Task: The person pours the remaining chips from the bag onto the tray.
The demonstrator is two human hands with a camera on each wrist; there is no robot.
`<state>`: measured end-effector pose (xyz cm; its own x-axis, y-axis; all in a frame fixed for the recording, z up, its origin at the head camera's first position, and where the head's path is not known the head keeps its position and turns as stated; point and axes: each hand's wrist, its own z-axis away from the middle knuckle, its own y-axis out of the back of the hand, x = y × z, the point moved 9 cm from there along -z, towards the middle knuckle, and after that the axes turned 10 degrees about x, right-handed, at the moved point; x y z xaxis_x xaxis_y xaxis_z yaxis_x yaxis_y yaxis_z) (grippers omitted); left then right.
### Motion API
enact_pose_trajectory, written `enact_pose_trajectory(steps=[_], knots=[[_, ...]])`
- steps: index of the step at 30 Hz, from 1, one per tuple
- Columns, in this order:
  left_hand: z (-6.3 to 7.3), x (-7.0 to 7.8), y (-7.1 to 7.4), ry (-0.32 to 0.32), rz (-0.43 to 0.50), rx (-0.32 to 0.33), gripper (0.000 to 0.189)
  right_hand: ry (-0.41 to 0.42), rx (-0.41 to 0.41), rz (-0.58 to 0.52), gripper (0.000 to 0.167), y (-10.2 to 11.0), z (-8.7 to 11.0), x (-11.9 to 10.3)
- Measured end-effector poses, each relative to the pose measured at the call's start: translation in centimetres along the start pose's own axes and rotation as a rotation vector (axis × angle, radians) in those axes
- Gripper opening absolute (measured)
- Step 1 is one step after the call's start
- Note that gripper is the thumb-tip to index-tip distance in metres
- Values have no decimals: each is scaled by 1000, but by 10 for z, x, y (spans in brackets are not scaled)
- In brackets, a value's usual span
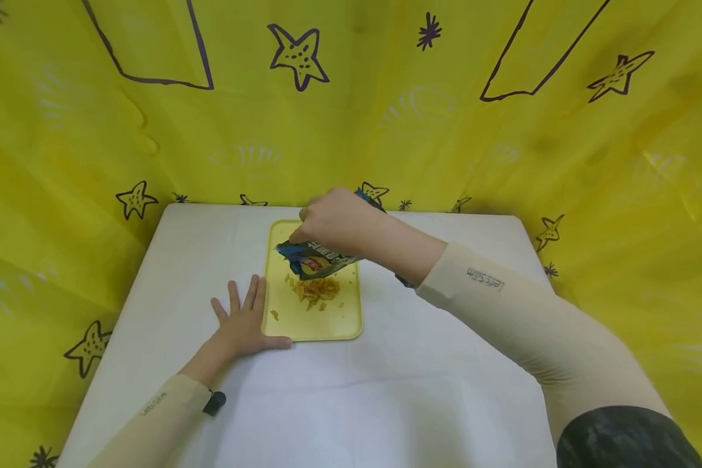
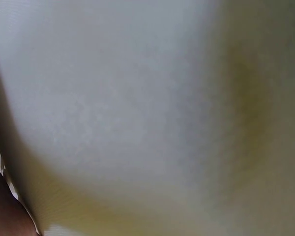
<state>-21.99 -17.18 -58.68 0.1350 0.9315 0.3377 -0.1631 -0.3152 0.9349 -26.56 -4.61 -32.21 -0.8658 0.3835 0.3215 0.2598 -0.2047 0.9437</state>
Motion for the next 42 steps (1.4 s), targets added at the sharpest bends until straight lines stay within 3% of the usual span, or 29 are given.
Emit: enact_pose_trajectory(steps=[12,17,26,42], knots=[[-1,0,1,-9,3,12,148,3,19,81,42,8,-3,-4],[0,0,3,-14,7,15,149,53,10,139,28,2,-6,-14],[-1,-1,1,-13,-1,17,149,96,-14,152,28,-9,-11,-23],[-1,-3,-4,-1,-17,-21,151,94,-7,153,33,3,-11,-22]])
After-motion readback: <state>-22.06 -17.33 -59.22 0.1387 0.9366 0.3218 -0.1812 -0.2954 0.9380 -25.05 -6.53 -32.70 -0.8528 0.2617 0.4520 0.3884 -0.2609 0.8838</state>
